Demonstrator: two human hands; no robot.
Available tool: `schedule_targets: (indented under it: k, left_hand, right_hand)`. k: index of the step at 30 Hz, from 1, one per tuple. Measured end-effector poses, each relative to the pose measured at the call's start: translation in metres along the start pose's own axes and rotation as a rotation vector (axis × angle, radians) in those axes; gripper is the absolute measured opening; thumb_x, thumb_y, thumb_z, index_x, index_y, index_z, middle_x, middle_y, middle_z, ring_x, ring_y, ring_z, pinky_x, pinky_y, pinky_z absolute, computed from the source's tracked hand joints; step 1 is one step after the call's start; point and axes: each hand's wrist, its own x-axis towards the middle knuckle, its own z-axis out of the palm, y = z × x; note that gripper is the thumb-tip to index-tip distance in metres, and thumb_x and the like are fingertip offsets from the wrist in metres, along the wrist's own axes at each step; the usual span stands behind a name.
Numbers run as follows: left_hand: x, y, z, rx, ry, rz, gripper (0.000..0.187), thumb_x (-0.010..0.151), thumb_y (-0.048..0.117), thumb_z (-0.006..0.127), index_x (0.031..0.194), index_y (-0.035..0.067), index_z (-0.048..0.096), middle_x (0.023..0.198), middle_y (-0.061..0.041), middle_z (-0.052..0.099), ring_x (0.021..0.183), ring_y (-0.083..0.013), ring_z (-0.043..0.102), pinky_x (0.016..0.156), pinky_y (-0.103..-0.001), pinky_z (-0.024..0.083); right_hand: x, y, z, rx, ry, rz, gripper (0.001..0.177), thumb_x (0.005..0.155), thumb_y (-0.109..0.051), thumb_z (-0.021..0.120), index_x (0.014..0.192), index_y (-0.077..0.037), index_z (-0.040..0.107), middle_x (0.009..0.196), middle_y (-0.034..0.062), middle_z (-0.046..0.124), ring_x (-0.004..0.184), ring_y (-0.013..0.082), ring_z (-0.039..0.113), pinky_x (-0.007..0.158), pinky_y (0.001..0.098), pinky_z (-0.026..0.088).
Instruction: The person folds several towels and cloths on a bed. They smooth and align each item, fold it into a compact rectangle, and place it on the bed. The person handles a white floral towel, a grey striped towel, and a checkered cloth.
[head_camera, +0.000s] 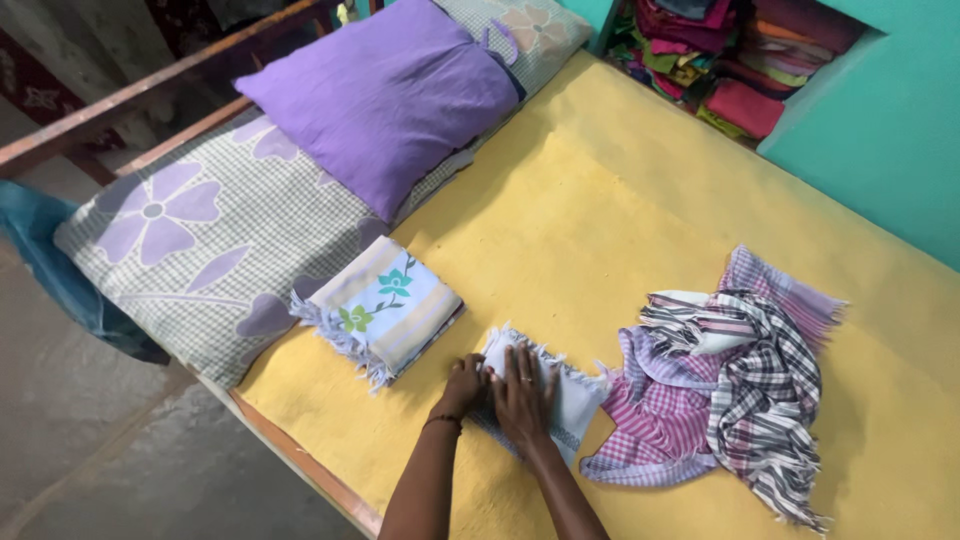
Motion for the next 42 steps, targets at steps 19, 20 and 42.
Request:
schedule_targets:
  k: [19,20,42]
  left_hand:
    - [-0.044,0.025,-0.014,0.197,0.151,0.154,0.108,0.071,0.053,0.087,0.152,0.004,0.035,0.143,-0.025,0.048,0.129,-0.0453,0.047,0.108,-0.052,0.041]
    - [-0.043,0.032,-0.02,0.231,0.118,0.112,0.113,0.068,0.057,0.088,0.151,0.004,0.034,0.143,-0.026,0.047,0.128,-0.0466,0.048,0.106,-0.052,0.043]
    - [-0.135,0.179,-0.111,-0.583,-0.446,-0.078,0.083,0.069,0.012,0.086,0.143,0.01,0.048,0.121,-0.011,0.068,0.104,-0.0226,0.069,0.087,-0.036,0.06]
  right_hand:
    - [-0.018,0.022,-0.039,-0.055,-0.149,0.011,0.076,0.094,-0.06,0.056,0.155,-0.026,0.028,0.161,0.0151,0.03,0.148,0.0394,0.026,0.114,0.0684,0.013]
    - [-0.02,0.03,-0.039,-0.062,-0.095,-0.007,0.077,0.092,-0.059,0.061,0.153,-0.025,0.031,0.158,0.017,0.036,0.146,0.039,0.032,0.117,0.0636,0.019]
    - [-0.1,0.118,-0.123,1.979,-0.211,0.904,0.067,0.075,-0.015,0.081,0.137,-0.009,0.057,0.122,0.0079,0.068,0.112,0.0294,0.064,0.097,0.0479,0.053]
